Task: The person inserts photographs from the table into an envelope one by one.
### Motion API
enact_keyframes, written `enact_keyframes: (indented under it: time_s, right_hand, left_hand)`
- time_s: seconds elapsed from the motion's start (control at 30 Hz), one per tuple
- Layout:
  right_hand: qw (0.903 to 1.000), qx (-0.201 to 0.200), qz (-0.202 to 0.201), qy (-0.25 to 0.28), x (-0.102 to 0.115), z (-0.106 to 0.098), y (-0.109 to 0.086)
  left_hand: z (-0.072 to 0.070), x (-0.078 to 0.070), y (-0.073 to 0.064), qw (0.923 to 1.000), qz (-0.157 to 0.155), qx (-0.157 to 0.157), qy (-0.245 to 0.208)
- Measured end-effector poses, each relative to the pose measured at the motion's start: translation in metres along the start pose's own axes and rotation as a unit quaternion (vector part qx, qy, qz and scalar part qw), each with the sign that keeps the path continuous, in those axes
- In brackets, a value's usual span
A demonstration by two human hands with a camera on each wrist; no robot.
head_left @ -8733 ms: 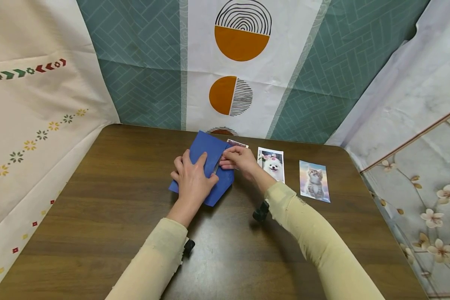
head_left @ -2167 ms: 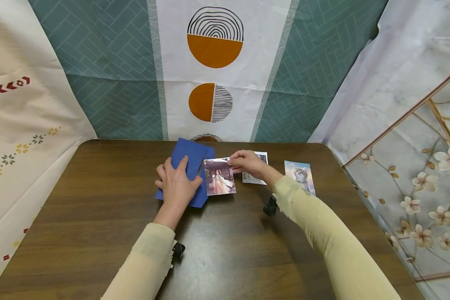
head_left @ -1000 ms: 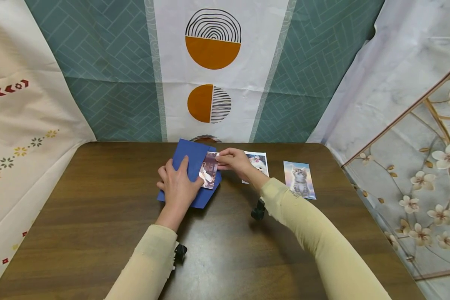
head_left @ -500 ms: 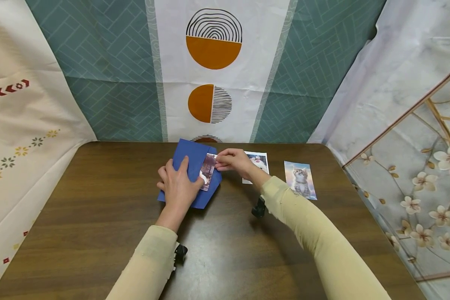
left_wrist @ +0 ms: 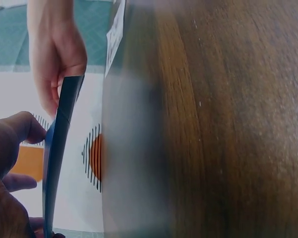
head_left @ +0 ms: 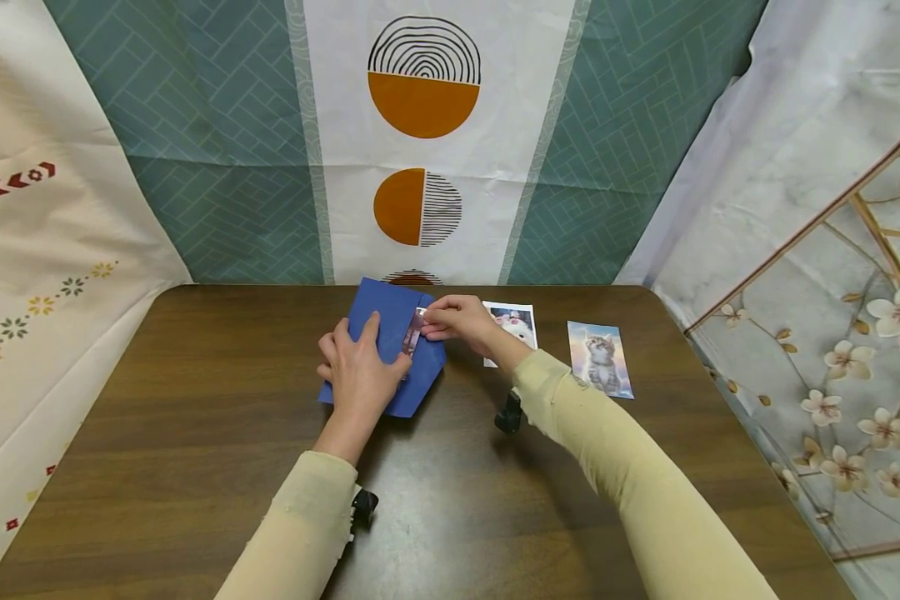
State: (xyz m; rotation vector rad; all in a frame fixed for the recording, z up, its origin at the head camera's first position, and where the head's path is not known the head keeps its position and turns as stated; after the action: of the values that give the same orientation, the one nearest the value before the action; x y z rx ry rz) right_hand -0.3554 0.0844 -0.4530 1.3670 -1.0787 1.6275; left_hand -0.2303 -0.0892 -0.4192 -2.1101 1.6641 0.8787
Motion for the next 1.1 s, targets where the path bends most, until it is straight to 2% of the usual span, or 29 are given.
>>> enact_keyframes:
  time_s: [0.33,0.8,1.1]
  right_hand:
    - [1.0,0.001,0.003,0.003,-0.001,0.003,0.004]
    - [0.9985,-0.012,0.005,0.053,0.003,0.001,-0.001]
    - [0.998,-0.022,-0.011,0.058,0.008,-0.003,-0.007]
  left_hand:
    - [0.0,0.0,0.001,0.9999,-0.004,-0.001,-0.012]
    - [-0.001,-0.001,0.001,0.9999,-0.005,0.0,-0.014]
    - [-0.001,-0.002,0.0,0.9999,-0.007,0.003,-0.006]
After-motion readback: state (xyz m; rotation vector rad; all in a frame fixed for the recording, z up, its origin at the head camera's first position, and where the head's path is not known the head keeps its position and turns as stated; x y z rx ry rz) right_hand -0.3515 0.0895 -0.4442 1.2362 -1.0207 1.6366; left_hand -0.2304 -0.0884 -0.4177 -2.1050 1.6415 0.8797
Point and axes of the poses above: each hand's wrist, its own y-axis towards the middle knuckle, its own z-axis out of the palm, x = y × z, the point moved 4 cm from there along y, towards the middle knuckle, and after that the axes turned 2 degrees about -z, right-handed, at the moved point
